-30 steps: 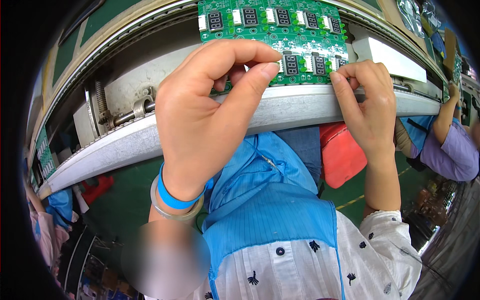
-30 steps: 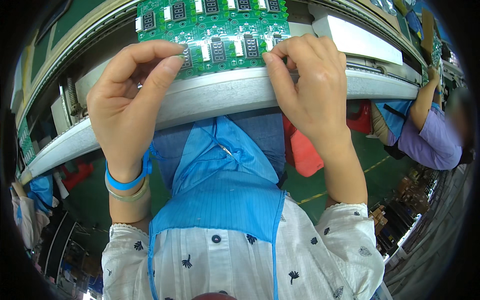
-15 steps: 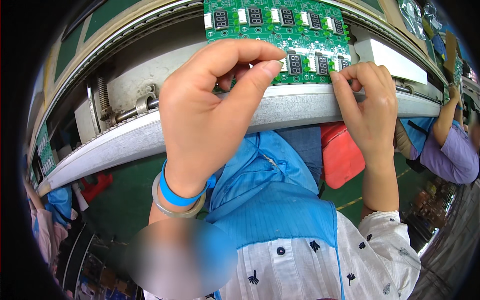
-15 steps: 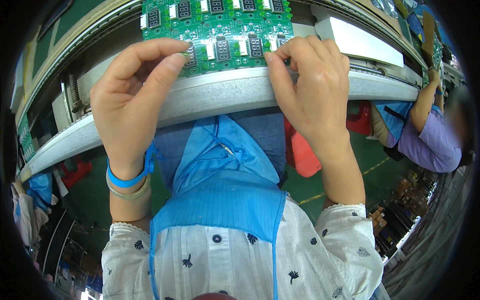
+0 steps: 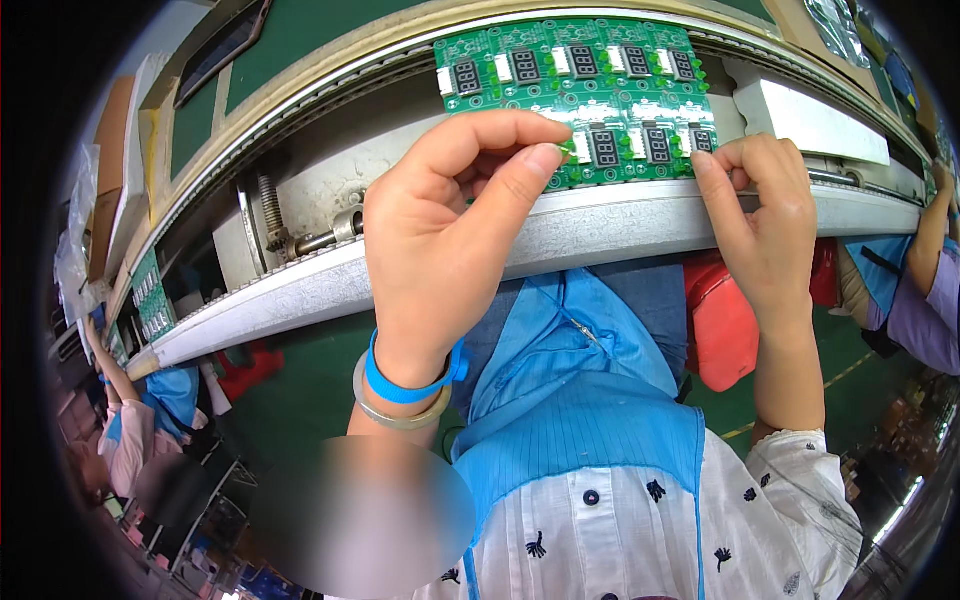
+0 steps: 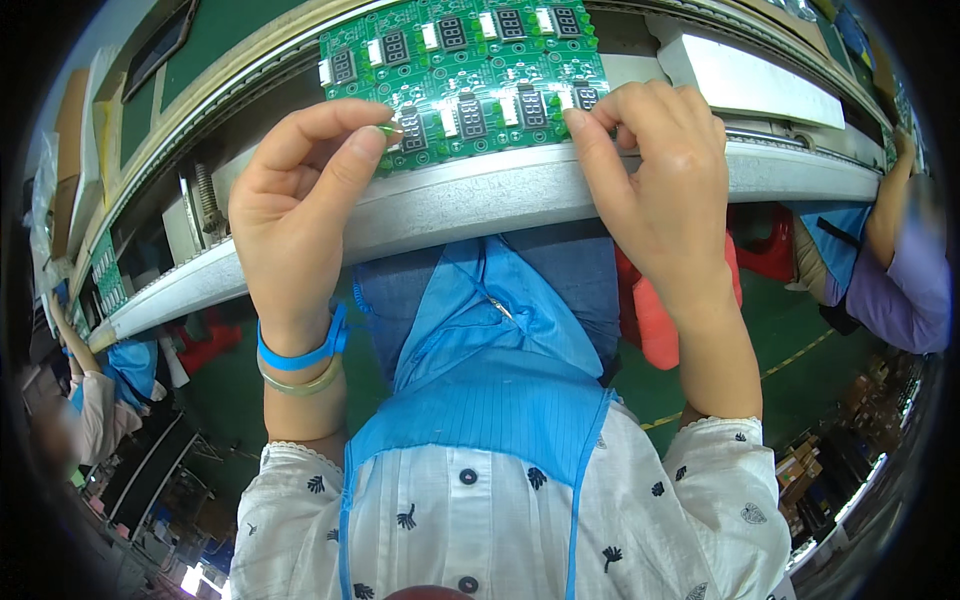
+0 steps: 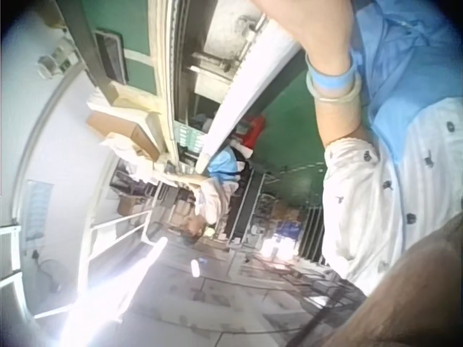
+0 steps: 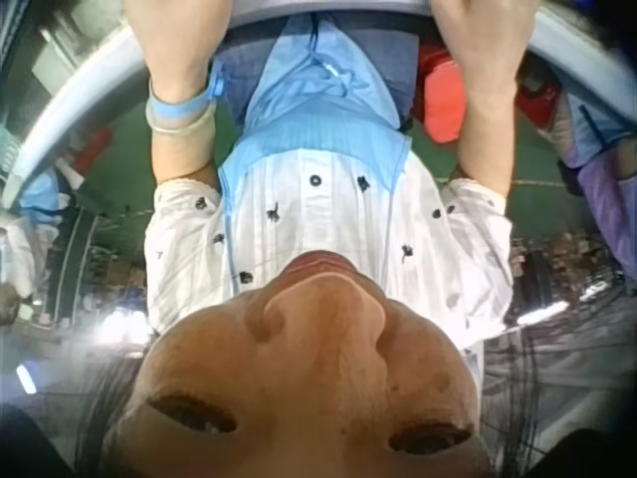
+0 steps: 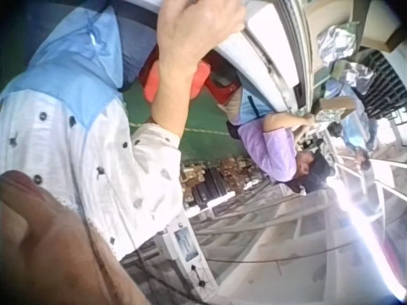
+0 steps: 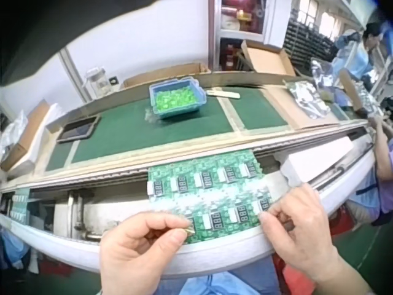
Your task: Assembling small electronic components onto a printed circuit board on an assembly line.
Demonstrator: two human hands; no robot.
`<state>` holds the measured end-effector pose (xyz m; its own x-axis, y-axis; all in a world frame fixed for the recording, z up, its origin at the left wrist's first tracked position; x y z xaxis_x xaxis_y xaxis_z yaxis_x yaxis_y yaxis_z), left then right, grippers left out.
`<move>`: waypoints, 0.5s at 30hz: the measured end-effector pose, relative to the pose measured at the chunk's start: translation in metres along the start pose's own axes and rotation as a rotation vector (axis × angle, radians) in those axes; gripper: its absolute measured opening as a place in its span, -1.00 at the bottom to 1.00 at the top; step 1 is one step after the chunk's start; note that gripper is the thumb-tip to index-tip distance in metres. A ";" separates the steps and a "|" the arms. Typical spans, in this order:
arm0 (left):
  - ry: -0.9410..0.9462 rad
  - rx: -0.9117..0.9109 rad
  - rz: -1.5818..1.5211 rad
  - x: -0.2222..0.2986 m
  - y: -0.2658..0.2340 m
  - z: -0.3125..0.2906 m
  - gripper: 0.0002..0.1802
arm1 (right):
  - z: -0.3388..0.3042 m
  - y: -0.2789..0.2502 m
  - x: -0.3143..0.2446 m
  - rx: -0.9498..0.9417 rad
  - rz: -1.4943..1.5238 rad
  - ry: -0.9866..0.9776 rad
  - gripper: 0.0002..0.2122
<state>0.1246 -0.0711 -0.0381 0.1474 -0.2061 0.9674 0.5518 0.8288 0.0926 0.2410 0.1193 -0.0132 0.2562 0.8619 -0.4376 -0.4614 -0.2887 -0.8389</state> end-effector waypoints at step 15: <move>0.075 -0.147 0.198 0.011 0.032 0.011 -0.83 | 0.007 -0.017 0.052 0.142 0.177 0.077 -0.88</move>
Point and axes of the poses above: each hand's wrist, its own z-axis towards the middle knuckle, its own y-axis out of the palm, x = y × z, the point moved 9 cm from there along z, towards the middle knuckle, and after that the axes turned 10 degrees about y, right-handed, at the moved point
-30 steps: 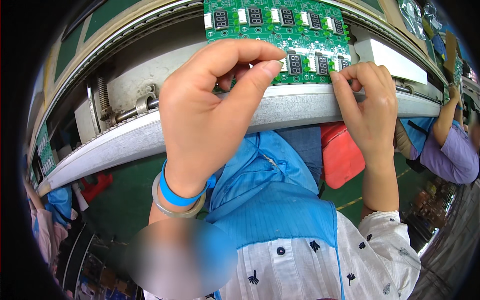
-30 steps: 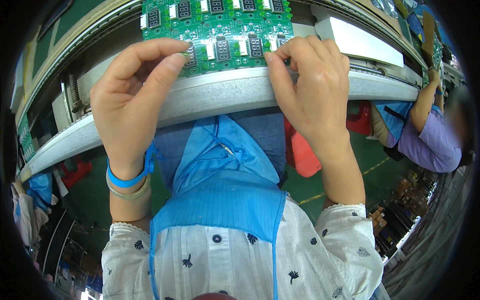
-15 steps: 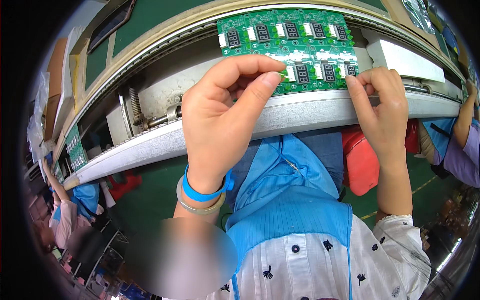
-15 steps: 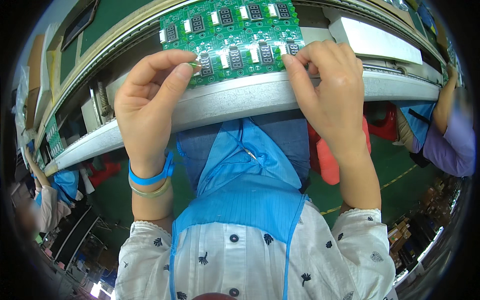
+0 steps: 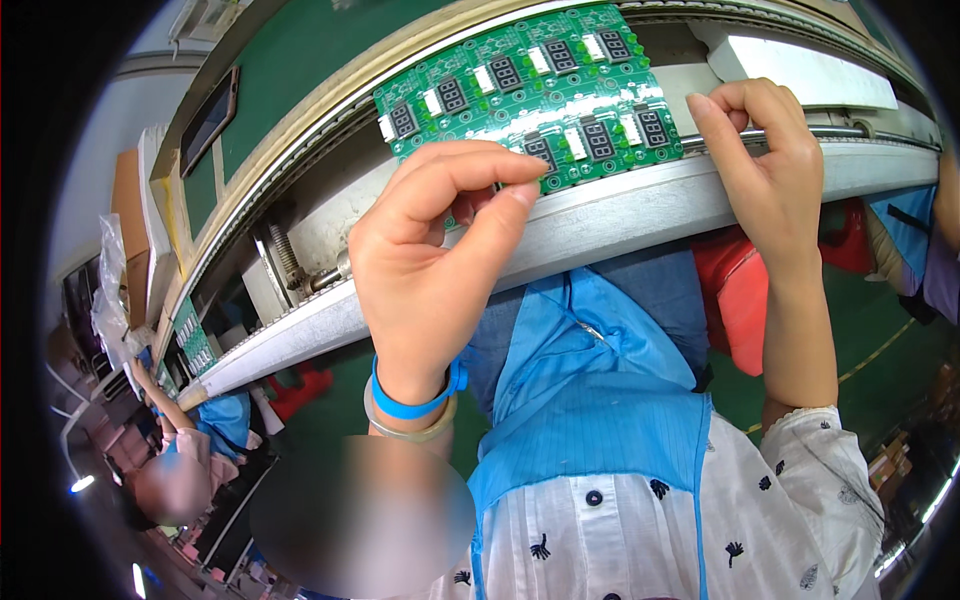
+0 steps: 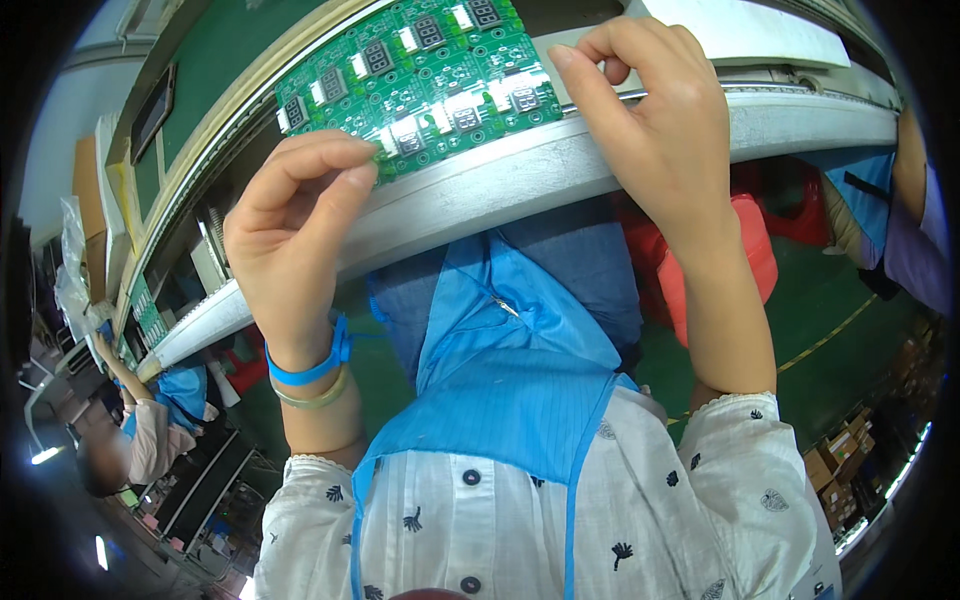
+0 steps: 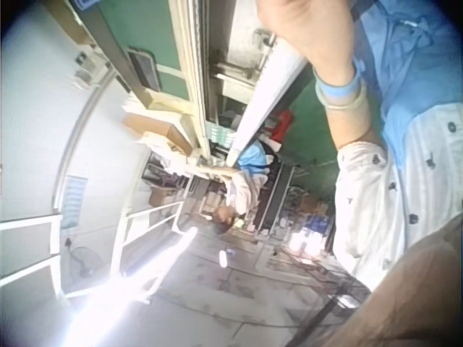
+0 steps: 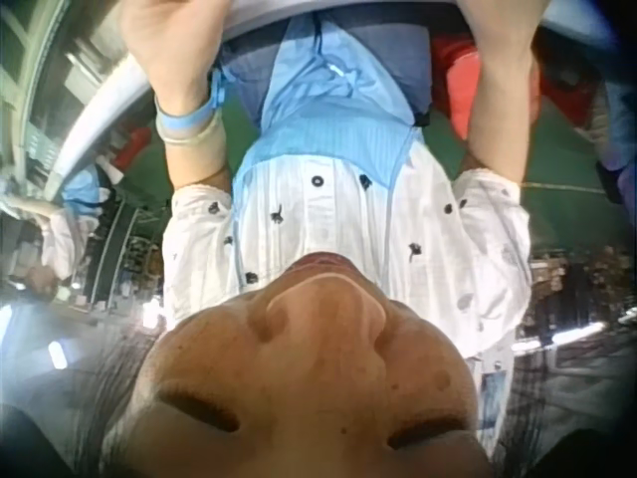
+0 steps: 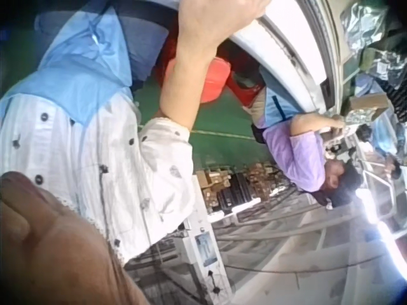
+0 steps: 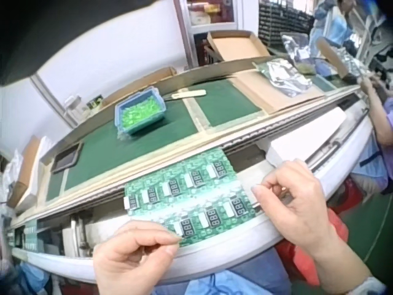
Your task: Assembling small electronic components onto a printed circuit board on an assembly line.
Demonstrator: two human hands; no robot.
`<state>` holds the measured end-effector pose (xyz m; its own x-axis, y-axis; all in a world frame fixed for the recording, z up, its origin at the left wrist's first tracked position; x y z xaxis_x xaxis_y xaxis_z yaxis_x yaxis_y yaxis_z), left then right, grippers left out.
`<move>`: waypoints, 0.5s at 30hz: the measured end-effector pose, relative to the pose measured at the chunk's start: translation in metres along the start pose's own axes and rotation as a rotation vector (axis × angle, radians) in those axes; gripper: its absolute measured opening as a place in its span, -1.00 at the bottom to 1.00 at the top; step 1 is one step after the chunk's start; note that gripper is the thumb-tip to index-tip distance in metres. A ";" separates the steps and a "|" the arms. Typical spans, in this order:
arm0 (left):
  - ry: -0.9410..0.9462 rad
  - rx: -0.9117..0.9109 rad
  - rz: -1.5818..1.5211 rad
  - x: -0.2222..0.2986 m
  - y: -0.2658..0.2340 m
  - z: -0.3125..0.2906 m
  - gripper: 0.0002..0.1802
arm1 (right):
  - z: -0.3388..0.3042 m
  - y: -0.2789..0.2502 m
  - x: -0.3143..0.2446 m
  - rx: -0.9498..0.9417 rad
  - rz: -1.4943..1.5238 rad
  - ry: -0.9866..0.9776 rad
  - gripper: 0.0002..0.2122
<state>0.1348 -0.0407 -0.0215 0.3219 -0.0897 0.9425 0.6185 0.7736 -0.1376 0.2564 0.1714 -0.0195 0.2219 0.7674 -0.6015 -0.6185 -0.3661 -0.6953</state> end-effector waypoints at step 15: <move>0.340 -0.241 0.831 0.023 0.051 0.013 -0.73 | 0.000 -0.002 0.001 -0.025 0.032 0.018 -0.89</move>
Point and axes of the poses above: each hand's wrist, its own z-axis towards the middle knuckle, its own y-axis out of the palm, x = y × z, the point moved 9 cm from there along z, towards the middle knuckle, and after that the axes turned 10 degrees about y, right-handed, at the moved point
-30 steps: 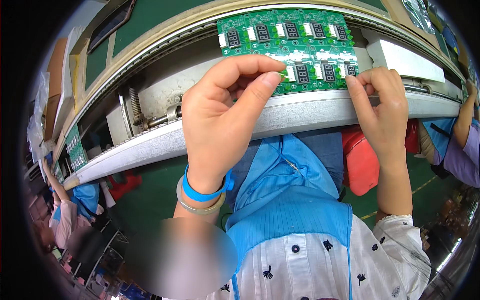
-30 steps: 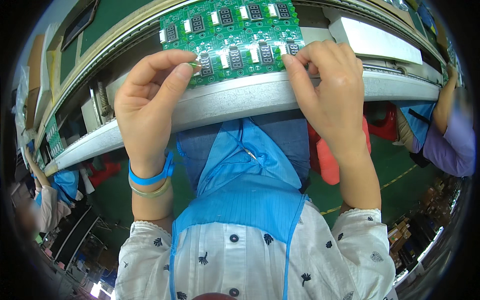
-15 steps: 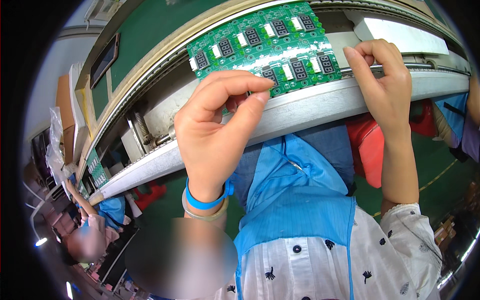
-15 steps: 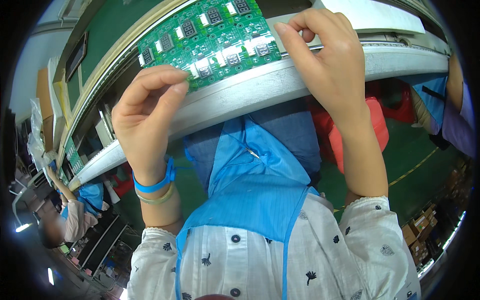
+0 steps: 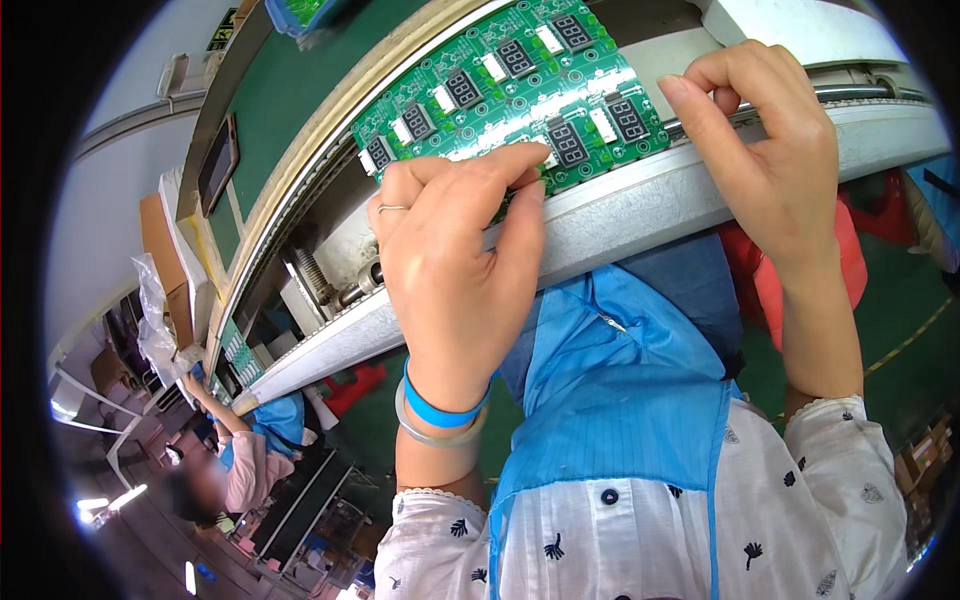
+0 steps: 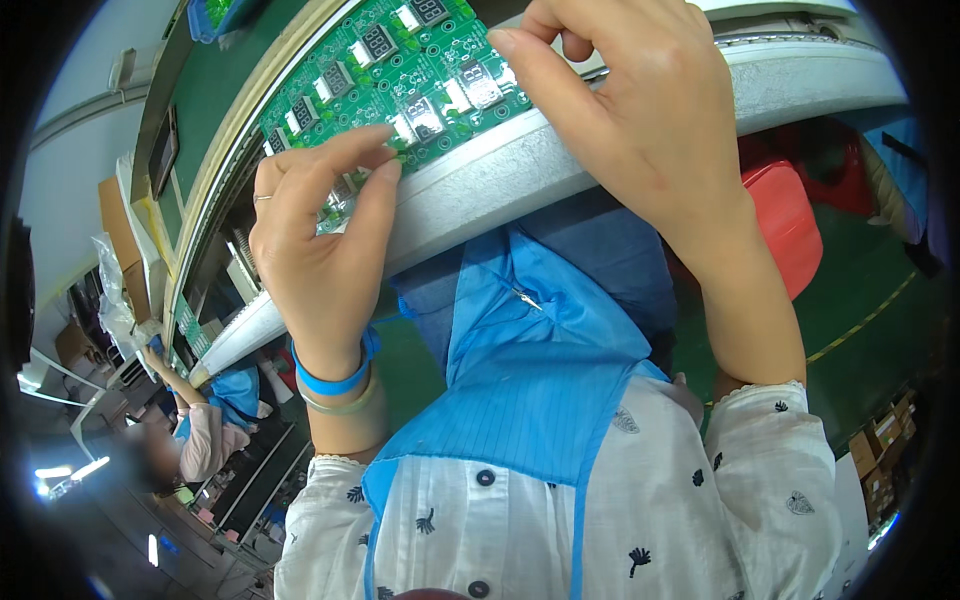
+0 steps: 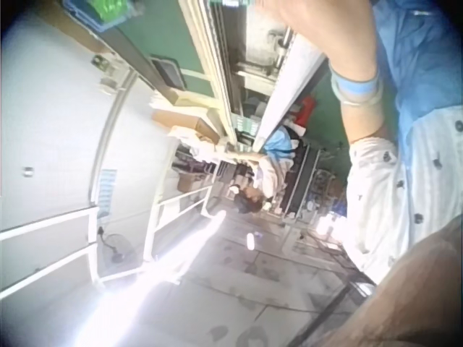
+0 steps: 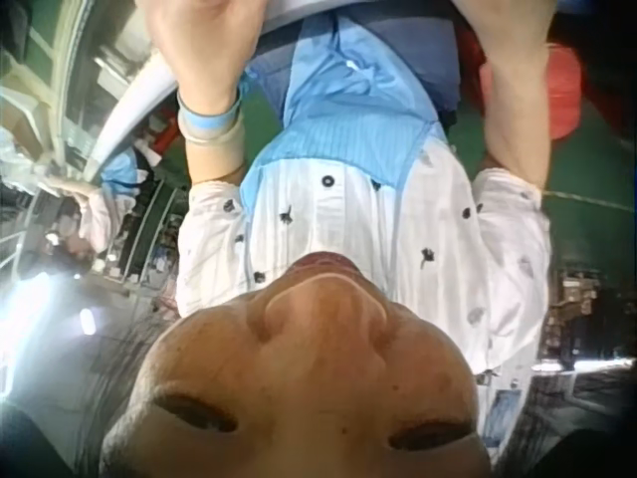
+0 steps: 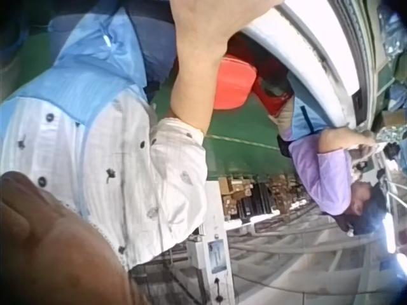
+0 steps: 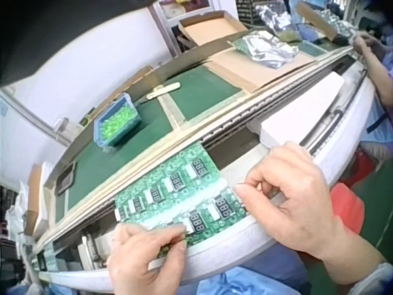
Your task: Assembling small electronic components onto a printed circuit board on an assembly line.
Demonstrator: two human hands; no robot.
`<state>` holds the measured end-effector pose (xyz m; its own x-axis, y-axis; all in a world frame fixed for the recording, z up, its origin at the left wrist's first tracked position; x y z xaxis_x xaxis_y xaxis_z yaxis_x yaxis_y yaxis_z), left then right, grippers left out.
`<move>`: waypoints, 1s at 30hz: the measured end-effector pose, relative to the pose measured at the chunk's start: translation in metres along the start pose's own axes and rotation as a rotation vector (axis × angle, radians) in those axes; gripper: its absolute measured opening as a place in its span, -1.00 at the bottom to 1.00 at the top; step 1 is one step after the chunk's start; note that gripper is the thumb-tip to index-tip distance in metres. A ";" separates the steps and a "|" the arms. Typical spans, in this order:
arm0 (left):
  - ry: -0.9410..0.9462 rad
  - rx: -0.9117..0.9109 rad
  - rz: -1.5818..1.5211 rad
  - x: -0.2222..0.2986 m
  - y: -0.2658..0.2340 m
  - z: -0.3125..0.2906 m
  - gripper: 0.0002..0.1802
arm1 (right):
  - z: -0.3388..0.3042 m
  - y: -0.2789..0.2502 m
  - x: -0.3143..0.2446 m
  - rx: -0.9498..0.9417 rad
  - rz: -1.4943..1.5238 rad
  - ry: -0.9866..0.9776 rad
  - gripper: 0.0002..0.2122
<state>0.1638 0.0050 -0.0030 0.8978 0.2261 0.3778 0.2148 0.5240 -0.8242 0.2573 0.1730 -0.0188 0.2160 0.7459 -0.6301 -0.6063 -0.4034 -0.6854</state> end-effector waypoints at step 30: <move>-0.038 -0.096 0.067 0.004 0.004 0.004 -0.75 | 0.006 -0.005 -0.001 -0.024 -0.001 0.162 -0.86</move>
<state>0.1664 0.0116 -0.0031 0.8967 0.2901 0.3344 0.1919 0.4260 -0.8841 0.2551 0.1777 -0.0127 0.3383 0.6515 -0.6790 -0.5878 -0.4172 -0.6931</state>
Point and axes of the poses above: each hand's wrist, its own z-axis towards the middle knuckle, its own y-axis out of the palm, x = y × z, the point moved 9 cm from there along z, towards the middle knuckle, and after that the axes turned 10 degrees about y, right-handed, at the moved point
